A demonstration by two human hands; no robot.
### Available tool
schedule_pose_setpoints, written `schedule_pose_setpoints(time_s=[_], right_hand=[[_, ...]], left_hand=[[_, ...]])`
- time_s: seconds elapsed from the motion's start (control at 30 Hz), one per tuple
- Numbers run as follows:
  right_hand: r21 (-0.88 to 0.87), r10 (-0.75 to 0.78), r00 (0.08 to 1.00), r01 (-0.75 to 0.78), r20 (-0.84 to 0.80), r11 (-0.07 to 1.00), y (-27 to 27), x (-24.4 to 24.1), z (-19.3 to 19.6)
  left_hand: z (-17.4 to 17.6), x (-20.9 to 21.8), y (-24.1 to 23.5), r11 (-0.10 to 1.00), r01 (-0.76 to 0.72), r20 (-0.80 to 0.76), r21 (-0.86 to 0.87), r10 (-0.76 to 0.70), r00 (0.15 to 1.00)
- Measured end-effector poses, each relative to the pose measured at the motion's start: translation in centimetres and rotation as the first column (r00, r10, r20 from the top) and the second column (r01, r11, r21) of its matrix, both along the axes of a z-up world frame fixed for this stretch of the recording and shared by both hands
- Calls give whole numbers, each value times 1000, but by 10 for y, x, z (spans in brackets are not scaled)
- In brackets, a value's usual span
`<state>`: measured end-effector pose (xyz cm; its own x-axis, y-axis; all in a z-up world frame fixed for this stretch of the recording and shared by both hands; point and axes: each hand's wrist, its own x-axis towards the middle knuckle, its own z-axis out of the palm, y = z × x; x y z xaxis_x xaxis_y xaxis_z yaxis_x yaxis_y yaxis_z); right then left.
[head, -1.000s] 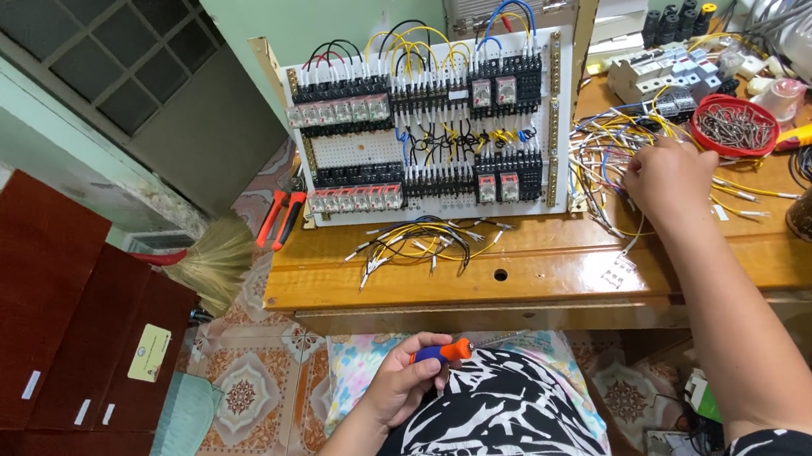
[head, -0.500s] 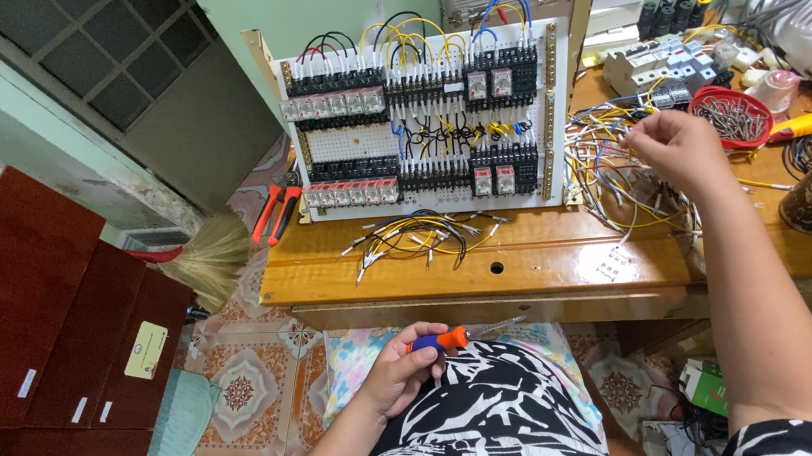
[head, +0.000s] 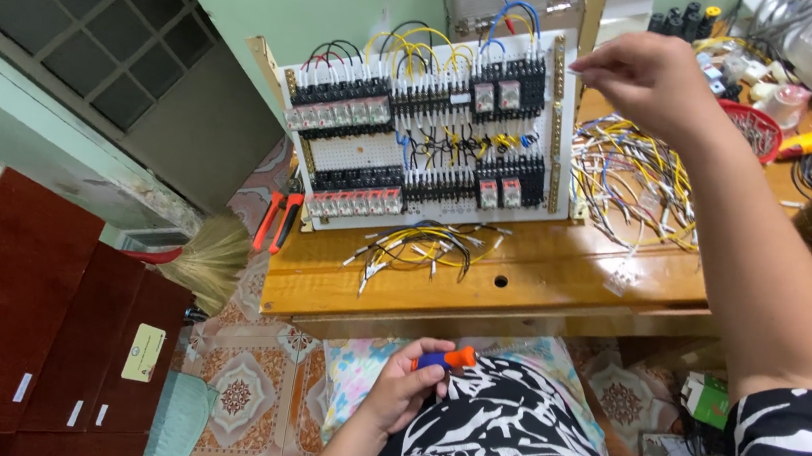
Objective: The person uses a screwdriver to connect and tighten wires into terminals on an electrical panel. They repeatedly insert wires into terminal blocks and secure them by tightening screws, working methodically across the panel.
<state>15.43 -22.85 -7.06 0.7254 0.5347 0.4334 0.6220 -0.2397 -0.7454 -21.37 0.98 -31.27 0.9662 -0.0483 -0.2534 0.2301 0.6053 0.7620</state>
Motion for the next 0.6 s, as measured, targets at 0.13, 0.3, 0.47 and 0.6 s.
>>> schedule_pose_setpoints(time_s=[0.13, 0.3, 0.47, 0.6], right_hand=[[-214, 194, 944, -139, 265, 967, 45, 11, 36], [-401, 323, 891, -183, 319, 898, 83, 49, 31], [-477, 377, 649, -24, 661, 879, 99, 67, 14], [-477, 376, 579, 26, 724, 879, 105, 70, 14]], left_hand=[[-4, -1, 3, 1000, -15, -22, -9, 14, 1000], [-14, 1, 11, 999, -26, -54, -41, 24, 998], [-8, 8, 11, 1000, -22, -81, -4, 22, 997], [-2, 16, 13, 994, 36, -65, 106, -29, 997]])
